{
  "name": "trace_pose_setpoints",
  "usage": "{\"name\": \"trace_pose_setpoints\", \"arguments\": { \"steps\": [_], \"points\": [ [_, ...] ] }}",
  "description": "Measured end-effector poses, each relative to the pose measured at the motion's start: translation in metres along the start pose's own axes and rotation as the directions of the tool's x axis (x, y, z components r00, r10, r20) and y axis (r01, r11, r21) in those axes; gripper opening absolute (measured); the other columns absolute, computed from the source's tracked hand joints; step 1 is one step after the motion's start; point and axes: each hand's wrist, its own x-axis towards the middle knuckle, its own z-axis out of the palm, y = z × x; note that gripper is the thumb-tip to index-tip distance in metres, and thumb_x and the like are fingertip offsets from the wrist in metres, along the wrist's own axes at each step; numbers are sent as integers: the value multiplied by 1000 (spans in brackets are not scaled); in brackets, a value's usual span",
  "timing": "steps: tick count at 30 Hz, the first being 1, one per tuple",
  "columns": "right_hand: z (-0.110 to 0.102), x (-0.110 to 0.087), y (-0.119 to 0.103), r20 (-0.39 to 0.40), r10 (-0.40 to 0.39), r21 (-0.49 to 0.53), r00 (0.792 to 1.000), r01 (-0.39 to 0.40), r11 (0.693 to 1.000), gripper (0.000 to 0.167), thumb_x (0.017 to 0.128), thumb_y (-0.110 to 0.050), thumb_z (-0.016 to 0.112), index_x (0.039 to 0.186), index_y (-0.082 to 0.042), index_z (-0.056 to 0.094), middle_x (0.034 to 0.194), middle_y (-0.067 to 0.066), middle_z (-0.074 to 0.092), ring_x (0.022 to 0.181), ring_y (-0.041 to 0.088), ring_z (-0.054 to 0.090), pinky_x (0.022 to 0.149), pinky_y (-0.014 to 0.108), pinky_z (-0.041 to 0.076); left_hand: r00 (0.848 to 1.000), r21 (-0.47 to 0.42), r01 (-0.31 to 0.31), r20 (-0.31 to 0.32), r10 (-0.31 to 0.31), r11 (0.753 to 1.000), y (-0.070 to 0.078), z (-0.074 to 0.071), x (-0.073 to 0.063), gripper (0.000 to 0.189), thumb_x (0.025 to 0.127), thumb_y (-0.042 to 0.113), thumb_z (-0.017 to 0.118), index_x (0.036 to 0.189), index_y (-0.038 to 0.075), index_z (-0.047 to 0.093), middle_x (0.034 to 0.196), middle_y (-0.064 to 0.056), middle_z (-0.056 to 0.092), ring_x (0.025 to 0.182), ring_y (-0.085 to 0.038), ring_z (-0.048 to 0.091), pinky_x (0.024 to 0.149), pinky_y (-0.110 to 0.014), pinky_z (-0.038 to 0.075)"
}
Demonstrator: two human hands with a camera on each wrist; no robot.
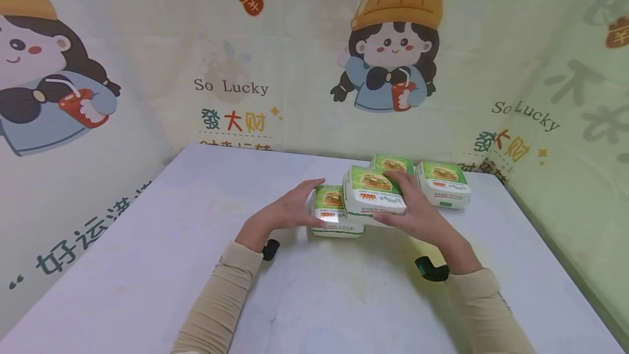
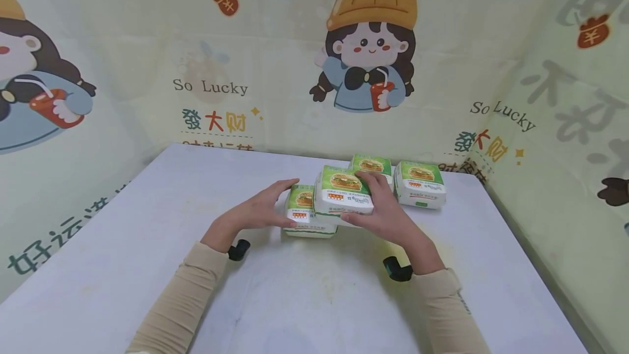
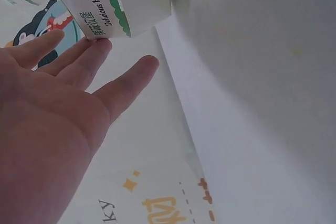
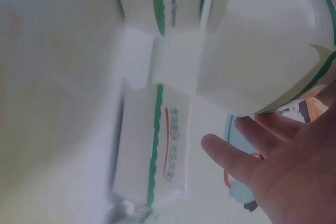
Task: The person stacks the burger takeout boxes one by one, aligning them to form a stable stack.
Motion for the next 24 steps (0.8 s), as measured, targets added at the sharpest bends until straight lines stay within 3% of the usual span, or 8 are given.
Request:
{"name": "trace_pose_setpoints", "arguments": {
  "steps": [13,18,24],
  "points": [
    [15,3,-6,-15,10,-13,1000,-11,1000,95,80,-47,80,154,-25,26,157,10,23,127,30,39,96,50,41,1000,-56,3,13,-3,998,-1,4,1,109,73,39,87,158,16,24,159,-4,33,147,-21,30,120,-47,29],
    [24,11,-13,-24,-5,6,1000,5,1000,94,77,-47,82,153,-28,29,155,11,20,128,33,39,97,53,43,1000,-93,-5,2,6,996,-1,3,1,110,72,32,89,158,13,23,159,-5,34,147,-23,32,120,-47,29],
    [33,22,-28,-6,-23,17,1000,23,1000,94,75,-47,83,151,-28,31,155,11,17,130,35,37,100,55,43,999,-126,-36,-17,34,991,-4,1,1,109,71,26,89,158,24,22,157,5,37,146,-15,33,120,-46,29]
  ]
}}
